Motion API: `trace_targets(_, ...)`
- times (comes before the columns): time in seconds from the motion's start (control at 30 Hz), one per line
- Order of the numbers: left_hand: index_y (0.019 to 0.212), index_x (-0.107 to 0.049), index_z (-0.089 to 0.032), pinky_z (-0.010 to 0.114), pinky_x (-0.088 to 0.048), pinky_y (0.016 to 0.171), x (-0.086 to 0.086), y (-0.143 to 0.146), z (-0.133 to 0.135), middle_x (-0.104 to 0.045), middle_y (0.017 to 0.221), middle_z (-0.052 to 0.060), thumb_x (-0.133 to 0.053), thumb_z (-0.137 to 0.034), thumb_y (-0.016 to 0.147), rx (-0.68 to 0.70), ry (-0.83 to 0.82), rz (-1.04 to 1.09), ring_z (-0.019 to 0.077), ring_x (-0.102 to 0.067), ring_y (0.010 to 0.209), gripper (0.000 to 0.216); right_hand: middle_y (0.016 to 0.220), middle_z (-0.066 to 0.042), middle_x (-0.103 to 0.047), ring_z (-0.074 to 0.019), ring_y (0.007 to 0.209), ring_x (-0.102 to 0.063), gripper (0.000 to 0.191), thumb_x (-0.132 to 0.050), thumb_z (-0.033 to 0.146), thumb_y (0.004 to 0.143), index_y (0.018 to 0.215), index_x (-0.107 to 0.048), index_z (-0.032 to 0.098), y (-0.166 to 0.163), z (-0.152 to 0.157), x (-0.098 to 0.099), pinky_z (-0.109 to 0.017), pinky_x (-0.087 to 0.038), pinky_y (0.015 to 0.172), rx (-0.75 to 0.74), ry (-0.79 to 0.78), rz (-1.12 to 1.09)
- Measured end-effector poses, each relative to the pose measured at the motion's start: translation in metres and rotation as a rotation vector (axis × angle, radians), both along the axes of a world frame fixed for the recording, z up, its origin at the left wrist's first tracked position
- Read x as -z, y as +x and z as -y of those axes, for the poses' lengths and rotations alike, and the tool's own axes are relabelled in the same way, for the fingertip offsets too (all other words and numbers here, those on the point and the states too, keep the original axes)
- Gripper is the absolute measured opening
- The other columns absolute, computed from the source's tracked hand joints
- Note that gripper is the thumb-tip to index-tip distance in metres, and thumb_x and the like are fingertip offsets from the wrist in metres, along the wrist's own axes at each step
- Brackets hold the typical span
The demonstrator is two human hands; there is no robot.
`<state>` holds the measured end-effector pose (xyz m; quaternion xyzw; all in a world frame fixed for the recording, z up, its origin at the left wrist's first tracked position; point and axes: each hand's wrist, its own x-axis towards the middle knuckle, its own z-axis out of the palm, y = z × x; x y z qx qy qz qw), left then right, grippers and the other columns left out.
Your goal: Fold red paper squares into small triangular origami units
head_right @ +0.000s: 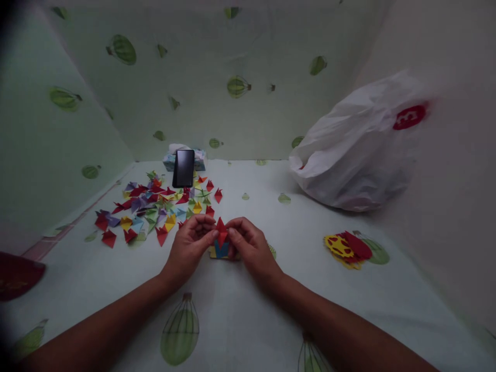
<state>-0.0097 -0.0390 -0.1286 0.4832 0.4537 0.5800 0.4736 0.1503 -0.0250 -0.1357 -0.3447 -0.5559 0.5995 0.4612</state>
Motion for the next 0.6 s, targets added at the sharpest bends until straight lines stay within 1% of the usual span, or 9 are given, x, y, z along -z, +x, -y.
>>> trace_targets(0.1,0.095,-0.061,-0.019,0.025,-0.049,0.076,-0.0013,0.0002,0.0019,-0.063,0.086,0.0,-0.072,-0.02,0.076,-0.002,0.022,-0.05,0.013,-0.06,0.082,0.022,0.065,0.003,-0.059,-0.01,0.053,-0.052,0.024,-0.068,0.04,0.085,0.085,-0.06,0.017,0.0003,-0.0015,-0.0006,-0.025,-0.042,0.053,-0.037,-0.047,0.044)
trace_targets(0.2,0.097,-0.062,-0.019,0.025,-0.049,0.073,-0.0028,-0.0001,0.0024,-0.064,0.085,0.0,-0.073,-0.024,0.077,0.038,-0.017,-0.035,0.013,-0.061,0.078,0.024,0.062,0.002,-0.059,-0.01,0.053,-0.052,0.026,-0.069,0.04,0.083,0.078,-0.06,0.017,0.0007,-0.003,-0.0003,-0.025,-0.041,0.053,-0.013,-0.037,0.05)
trace_targets(0.3,0.089,-0.065,-0.016,0.025,-0.047,0.067,-0.0033,-0.0012,0.0013,-0.065,0.077,0.0,-0.072,-0.031,0.079,0.117,-0.111,-0.036,0.0125,-0.058,0.07,0.019,0.06,0.003,-0.058,-0.0104,0.053,-0.052,0.025,-0.069,0.04,0.083,0.076,-0.059,0.017,0.001,-0.0033,-0.0001,-0.025,-0.041,0.053,0.024,-0.017,0.045)
trace_targets(0.4,0.078,-0.067,-0.015,0.024,-0.044,0.064,-0.0036,-0.002,0.0004,-0.064,0.071,0.0,-0.073,-0.033,0.078,0.124,-0.155,-0.054,0.0117,-0.056,0.065,0.019,0.06,0.003,-0.058,-0.0101,0.053,-0.051,0.025,-0.068,0.039,0.084,0.076,-0.059,0.017,0.0014,-0.0027,-0.001,-0.025,-0.04,0.053,0.015,-0.017,0.051)
trace_targets(0.5,0.076,-0.068,-0.015,0.023,-0.043,0.064,-0.0041,-0.0019,0.0002,-0.065,0.069,-0.001,-0.074,-0.033,0.076,0.121,-0.154,-0.019,0.0112,-0.055,0.064,0.019,0.062,0.003,-0.059,-0.01,0.054,-0.052,0.025,-0.066,0.039,0.087,0.077,-0.061,0.017,0.0017,-0.0022,-0.0006,-0.025,-0.04,0.055,0.002,-0.025,0.032)
trace_targets(0.6,0.075,-0.068,-0.015,0.023,-0.042,0.062,-0.003,-0.0019,-0.0003,-0.064,0.067,-0.001,-0.075,-0.034,0.076,0.147,-0.178,0.025,0.0105,-0.054,0.062,0.02,0.065,0.001,-0.061,-0.01,0.054,-0.054,0.026,-0.063,0.038,0.09,0.076,-0.061,0.017,0.0014,-0.0027,0.002,-0.025,-0.041,0.055,-0.017,-0.055,-0.039)
